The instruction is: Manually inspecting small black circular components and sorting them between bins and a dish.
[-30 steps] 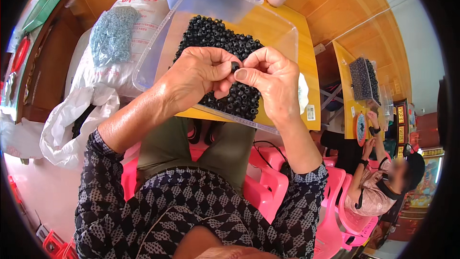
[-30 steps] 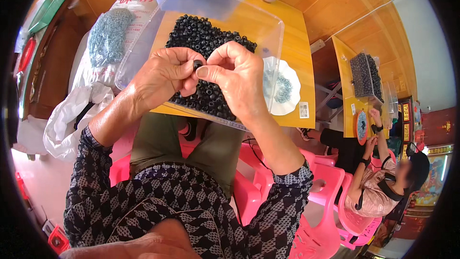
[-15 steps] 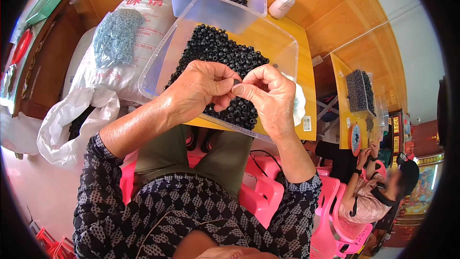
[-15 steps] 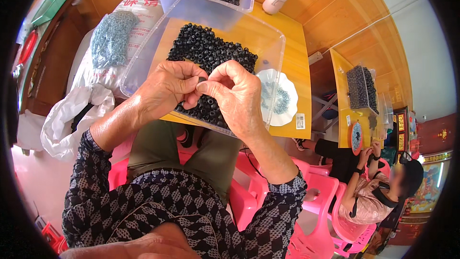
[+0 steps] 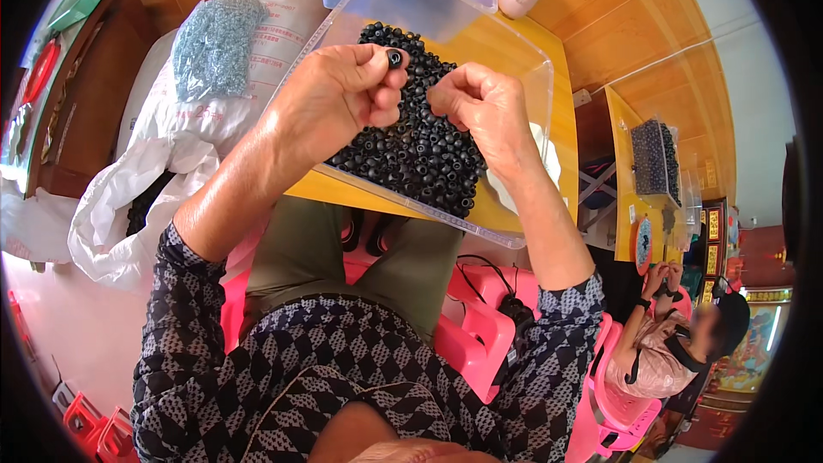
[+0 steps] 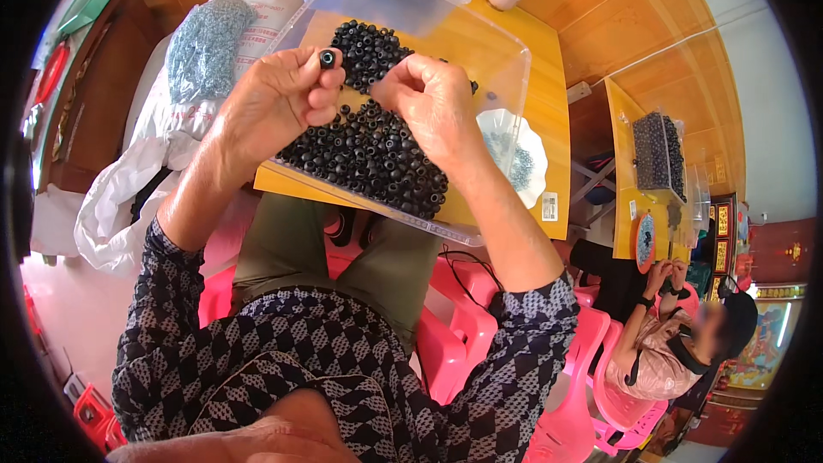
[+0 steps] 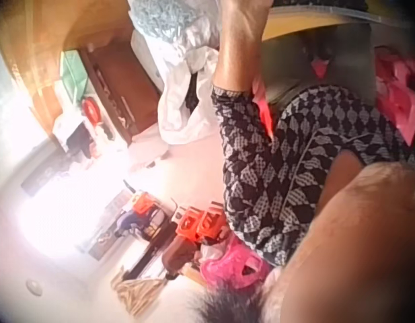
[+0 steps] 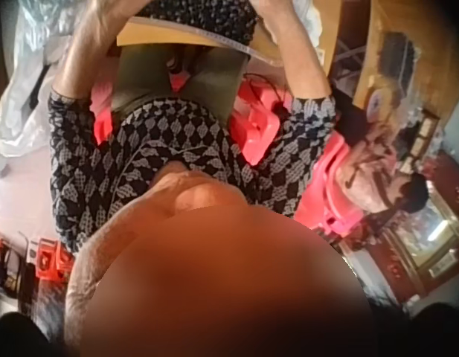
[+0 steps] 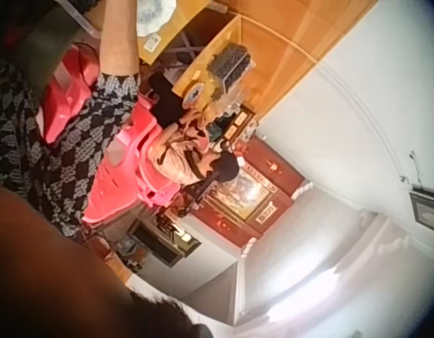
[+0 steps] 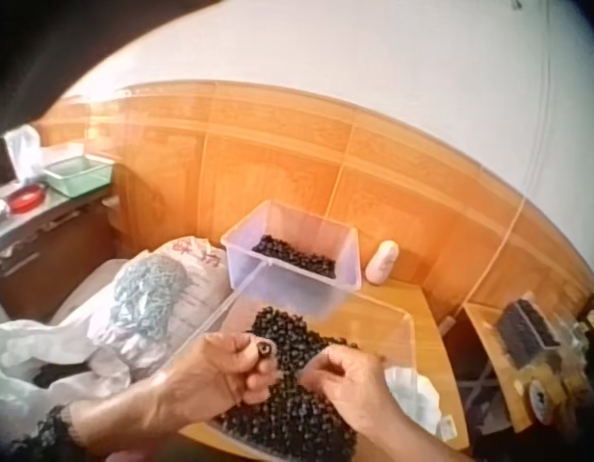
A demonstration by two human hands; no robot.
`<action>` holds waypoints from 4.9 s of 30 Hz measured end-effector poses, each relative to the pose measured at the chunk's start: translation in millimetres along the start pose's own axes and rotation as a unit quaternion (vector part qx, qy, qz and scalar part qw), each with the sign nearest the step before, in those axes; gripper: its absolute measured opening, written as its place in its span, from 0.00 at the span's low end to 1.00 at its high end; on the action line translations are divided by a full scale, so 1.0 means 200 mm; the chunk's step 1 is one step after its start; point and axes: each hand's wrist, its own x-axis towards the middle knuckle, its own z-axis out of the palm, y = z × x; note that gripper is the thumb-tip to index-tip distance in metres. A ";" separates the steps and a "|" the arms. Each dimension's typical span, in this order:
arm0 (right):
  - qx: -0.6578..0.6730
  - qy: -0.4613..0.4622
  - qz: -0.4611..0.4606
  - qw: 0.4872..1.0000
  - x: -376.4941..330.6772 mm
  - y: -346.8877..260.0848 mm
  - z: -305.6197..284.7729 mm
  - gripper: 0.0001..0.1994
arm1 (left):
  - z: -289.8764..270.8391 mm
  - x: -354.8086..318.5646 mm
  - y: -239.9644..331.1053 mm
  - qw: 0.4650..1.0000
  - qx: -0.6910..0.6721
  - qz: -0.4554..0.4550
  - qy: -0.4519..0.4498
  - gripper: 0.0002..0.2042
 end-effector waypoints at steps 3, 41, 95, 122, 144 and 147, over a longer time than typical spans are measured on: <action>-0.052 -0.099 0.060 0.992 0.07 0.14 -0.01 0.01 | -0.01 -0.02 -0.01 0.998 0.031 0.004 0.055 0.08; -0.063 -0.059 -0.044 0.995 0.04 0.07 0.04 0.08 | -0.01 -0.05 -0.03 0.998 0.043 0.009 0.054 0.08; 0.011 0.105 -0.202 0.974 -0.26 -0.02 0.05 0.09 | 0.14 -0.04 -0.18 0.982 0.175 0.016 0.073 0.05; 0.039 0.130 -0.168 0.976 -0.28 -0.05 0.08 0.08 | 0.13 -0.05 -0.19 0.982 0.170 0.027 0.077 0.05; 0.142 0.101 -0.090 0.981 -0.25 -0.07 0.07 0.08 | 0.14 -0.05 -0.18 0.977 0.200 0.010 0.078 0.05; 0.155 0.068 -0.024 0.985 -0.23 -0.08 0.04 0.09 | 0.14 -0.06 -0.17 0.975 0.206 0.006 0.083 0.06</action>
